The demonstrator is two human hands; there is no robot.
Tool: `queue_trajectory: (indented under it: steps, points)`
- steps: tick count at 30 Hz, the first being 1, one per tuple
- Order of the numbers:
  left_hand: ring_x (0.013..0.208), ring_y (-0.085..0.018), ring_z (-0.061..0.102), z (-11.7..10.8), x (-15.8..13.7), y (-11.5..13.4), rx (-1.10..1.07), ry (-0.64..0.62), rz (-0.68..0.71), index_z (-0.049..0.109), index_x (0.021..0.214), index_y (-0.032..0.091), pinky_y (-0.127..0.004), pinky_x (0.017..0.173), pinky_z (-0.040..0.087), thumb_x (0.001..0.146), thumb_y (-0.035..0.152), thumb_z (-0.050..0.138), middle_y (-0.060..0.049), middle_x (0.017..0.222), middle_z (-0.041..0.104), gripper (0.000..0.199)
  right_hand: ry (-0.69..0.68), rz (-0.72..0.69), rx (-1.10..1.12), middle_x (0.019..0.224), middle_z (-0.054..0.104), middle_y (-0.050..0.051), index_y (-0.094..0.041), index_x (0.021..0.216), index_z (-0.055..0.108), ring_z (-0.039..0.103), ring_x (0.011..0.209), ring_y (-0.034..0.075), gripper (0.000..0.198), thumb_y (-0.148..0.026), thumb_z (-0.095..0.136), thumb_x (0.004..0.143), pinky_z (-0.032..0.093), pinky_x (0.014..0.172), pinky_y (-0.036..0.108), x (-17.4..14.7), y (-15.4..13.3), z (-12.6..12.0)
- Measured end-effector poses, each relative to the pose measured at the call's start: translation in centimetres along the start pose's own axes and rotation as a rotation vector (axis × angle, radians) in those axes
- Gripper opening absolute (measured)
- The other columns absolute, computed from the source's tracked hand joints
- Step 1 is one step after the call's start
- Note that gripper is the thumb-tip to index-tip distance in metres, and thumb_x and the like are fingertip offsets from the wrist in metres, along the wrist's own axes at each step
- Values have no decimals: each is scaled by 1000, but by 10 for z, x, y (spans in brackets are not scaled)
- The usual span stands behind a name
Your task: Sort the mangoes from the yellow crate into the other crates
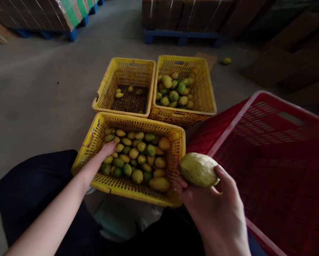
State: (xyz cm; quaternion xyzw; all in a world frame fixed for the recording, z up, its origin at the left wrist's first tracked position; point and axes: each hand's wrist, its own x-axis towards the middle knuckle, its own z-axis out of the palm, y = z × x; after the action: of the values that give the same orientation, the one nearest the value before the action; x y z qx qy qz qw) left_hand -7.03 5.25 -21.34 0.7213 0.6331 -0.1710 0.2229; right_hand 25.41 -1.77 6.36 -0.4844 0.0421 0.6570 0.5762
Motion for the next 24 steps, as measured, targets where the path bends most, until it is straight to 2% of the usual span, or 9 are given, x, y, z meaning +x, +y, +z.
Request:
queue_trajectory:
  steps: [5,8,11,16,19,24]
  points:
    - [124,-28,48,-10,44,30,23,65,19,52,130,11,-38,100,42,86,7,45,-18,135,52,45,58,28,-66,93,66,5,-24,88,63,62,74,21,30,-38,75,65,49,56,32,4,6,4]
    - [122,-31,48,-21,79,33,51,69,-16,56,126,8,-41,98,43,86,5,44,-20,130,56,42,72,51,-135,91,67,6,-23,85,66,62,76,23,29,-39,75,63,51,57,34,6,9,3]
    - [118,-33,51,-24,101,31,63,71,-67,59,122,6,-43,94,45,86,6,45,-23,125,59,40,51,97,-204,86,68,8,-22,83,69,61,73,23,31,-45,74,64,52,59,37,8,9,2]
    - [129,-36,43,-16,103,32,37,94,-119,60,124,5,-50,101,37,87,2,35,-26,134,52,44,-30,174,-251,89,69,8,-22,88,71,59,74,22,29,-45,72,70,52,61,36,12,5,4]
    - [129,-36,44,-13,98,33,-11,82,-170,54,129,3,-54,105,31,89,3,33,-29,132,53,46,-70,175,-234,91,69,7,-23,91,71,60,77,23,27,-45,69,74,51,58,34,13,8,6]
    - [129,-40,44,-26,84,26,-178,55,-237,45,135,0,-53,104,32,90,16,46,-33,130,52,48,-89,120,-156,90,68,6,-22,92,68,60,70,20,29,-41,72,71,49,52,31,10,16,12]
